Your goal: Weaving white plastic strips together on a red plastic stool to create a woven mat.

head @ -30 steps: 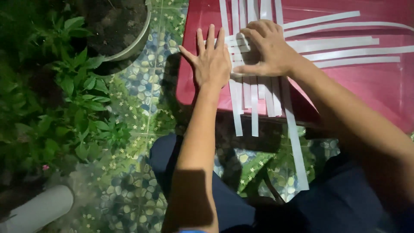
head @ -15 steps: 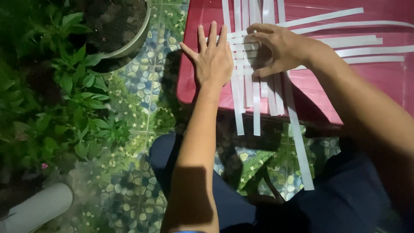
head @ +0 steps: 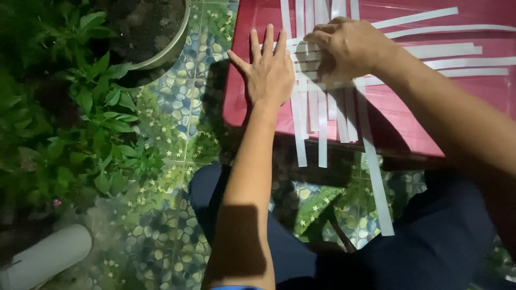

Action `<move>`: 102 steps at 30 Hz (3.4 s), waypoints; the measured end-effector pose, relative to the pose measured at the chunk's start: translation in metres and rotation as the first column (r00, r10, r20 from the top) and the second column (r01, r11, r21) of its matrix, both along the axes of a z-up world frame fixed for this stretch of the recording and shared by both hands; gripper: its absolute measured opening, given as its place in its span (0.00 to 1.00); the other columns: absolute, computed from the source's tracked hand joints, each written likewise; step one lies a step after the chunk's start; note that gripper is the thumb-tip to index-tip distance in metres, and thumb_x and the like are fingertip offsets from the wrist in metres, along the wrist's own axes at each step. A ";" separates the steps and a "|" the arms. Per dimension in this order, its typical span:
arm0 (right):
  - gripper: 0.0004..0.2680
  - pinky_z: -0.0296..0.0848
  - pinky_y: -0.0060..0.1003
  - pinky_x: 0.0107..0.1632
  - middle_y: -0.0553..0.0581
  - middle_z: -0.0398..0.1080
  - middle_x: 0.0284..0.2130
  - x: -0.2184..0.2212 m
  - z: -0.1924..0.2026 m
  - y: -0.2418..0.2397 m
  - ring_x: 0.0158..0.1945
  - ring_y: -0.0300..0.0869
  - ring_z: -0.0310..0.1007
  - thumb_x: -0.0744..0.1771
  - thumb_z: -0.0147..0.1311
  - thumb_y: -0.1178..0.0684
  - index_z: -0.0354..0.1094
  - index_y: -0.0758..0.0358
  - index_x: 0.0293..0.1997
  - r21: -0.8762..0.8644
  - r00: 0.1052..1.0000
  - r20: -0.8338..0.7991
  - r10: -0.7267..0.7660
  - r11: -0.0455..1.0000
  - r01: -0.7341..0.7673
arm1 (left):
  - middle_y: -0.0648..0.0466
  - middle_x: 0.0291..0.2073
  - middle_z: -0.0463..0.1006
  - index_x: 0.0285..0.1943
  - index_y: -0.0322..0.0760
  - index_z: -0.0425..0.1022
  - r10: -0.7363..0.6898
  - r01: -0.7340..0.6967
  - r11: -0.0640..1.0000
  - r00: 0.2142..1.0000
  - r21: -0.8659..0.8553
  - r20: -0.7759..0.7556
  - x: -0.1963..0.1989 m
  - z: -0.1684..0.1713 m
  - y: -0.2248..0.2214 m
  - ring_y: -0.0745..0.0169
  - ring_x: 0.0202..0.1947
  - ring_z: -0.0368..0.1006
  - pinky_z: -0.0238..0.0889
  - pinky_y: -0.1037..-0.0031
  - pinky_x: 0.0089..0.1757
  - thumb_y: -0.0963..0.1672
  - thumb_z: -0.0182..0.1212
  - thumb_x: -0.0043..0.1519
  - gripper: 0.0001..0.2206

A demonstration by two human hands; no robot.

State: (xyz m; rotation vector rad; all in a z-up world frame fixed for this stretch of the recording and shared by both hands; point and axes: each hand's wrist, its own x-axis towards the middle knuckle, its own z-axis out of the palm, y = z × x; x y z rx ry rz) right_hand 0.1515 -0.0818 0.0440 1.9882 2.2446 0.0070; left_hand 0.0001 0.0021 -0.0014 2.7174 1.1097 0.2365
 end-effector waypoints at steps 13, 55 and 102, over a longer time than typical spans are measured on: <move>0.42 0.49 0.45 0.58 0.68 0.63 0.43 -0.004 0.007 0.008 0.54 0.56 0.58 0.47 0.65 0.36 0.46 0.67 0.61 -0.202 0.993 -0.120 -0.010 0.979 -0.014 | 0.56 0.64 0.46 0.64 0.51 0.52 0.002 -0.003 1.000 0.999 0.016 0.048 0.001 -0.004 0.000 0.49 0.64 0.33 0.18 0.32 0.52 0.49 0.35 0.61 0.20; 0.42 0.62 0.44 0.51 0.64 0.63 0.40 -0.005 -0.001 0.009 0.43 0.55 0.63 0.46 0.62 0.29 0.48 0.64 0.57 -0.125 1.000 0.011 0.019 0.992 -0.017 | 0.57 0.63 0.50 0.62 0.52 0.55 0.018 -0.017 1.000 0.992 -0.005 0.127 0.001 -0.004 -0.002 0.51 0.64 0.35 0.18 0.32 0.52 0.50 0.33 0.60 0.21; 0.30 0.67 0.36 0.21 0.53 0.67 0.24 -0.003 -0.008 0.016 0.24 0.45 0.70 0.51 0.58 0.30 0.56 0.62 0.44 -0.039 0.993 0.114 -0.015 0.999 0.020 | 0.58 0.62 0.52 0.61 0.51 0.57 0.040 -0.033 0.998 0.984 -0.046 0.176 0.002 -0.007 -0.002 0.52 0.64 0.35 0.15 0.33 0.53 0.50 0.31 0.60 0.20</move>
